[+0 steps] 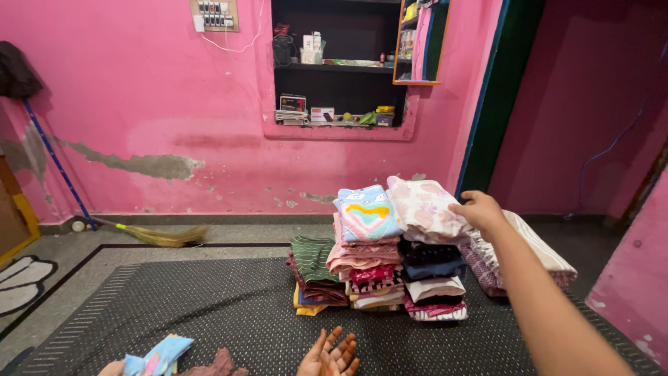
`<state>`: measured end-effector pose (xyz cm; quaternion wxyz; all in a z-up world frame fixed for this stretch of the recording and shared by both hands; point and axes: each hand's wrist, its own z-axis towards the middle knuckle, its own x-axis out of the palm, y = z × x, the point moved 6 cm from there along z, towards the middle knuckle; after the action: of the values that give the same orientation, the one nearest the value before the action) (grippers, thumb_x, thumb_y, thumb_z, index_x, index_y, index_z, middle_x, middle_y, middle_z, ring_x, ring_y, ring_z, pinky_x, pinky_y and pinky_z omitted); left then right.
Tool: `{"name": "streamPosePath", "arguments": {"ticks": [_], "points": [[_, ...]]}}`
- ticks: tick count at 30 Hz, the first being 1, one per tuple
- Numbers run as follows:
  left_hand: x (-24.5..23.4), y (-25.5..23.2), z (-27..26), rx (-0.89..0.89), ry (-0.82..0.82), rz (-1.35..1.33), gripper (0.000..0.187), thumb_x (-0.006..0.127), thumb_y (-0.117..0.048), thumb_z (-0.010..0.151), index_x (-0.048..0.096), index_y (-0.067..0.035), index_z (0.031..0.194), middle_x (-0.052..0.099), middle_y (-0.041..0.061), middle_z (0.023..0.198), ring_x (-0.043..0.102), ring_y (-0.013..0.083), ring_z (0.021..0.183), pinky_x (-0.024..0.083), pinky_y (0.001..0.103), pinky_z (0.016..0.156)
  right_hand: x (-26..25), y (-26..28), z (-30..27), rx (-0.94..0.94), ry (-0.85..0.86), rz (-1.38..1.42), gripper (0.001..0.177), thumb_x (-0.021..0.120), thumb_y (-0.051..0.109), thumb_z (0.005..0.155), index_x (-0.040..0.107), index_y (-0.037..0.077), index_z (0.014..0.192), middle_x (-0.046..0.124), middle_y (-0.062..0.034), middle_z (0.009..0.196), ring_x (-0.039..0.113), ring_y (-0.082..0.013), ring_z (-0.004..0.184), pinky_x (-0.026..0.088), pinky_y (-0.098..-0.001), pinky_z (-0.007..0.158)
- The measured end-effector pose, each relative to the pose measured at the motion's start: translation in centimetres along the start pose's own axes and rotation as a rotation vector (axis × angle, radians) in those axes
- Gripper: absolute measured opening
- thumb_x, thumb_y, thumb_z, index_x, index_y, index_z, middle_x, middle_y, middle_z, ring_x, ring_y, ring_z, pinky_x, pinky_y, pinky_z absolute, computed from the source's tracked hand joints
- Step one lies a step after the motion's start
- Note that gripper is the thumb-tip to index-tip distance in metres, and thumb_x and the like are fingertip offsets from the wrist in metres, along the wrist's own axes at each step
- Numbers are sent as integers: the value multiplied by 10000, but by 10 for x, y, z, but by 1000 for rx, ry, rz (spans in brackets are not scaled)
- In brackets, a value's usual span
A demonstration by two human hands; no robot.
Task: The person folds several items of clothing, including pants and shirts, by hand and places them into organized stacks on a floor mat.
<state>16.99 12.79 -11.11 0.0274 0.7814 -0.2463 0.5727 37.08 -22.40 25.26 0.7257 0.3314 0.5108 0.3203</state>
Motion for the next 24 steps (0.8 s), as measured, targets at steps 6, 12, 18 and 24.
{"name": "streamPosePath", "arguments": {"ticks": [6, 12, 18, 24], "points": [[7, 9, -11, -7, 163, 22, 452, 525, -518, 931, 568, -200, 1249, 647, 99, 1229, 645, 269, 1125, 542, 530, 947, 30, -29, -176, -190, -460, 331, 298, 719, 210, 966, 683, -11, 1161, 742, -119, 1061, 697, -192, 910, 551, -310, 805], [7, 8, -20, 114, 182, 10, 394, 574, -437, 964, 579, -172, 1255, 677, 120, 1194, 647, 277, 1104, 547, 505, 920, 185, -98, -306, -358, 28, 1, 323, 832, 207, 704, 752, 84, 992, 772, -94, 997, 757, -238, 937, 594, -366, 857], [10, 15, -50, 580, -258, 803, 306, 663, -279, 956, 671, -63, 1173, 714, 133, 1125, 746, 277, 932, 622, 434, 832, 189, -85, -343, -335, 78, -396, 218, 759, 300, 802, 749, 209, 1000, 719, 41, 1098, 615, -218, 1154, 490, -449, 967], [30, -26, -184, 881, -942, 1532, 296, 728, -377, 830, 748, -186, 1056, 784, 25, 1053, 745, 259, 970, 576, 401, 864, 186, -78, -344, -321, 74, -415, 256, 748, 322, 808, 744, 213, 1040, 715, 40, 1154, 606, -212, 1180, 471, -448, 1016]]}}
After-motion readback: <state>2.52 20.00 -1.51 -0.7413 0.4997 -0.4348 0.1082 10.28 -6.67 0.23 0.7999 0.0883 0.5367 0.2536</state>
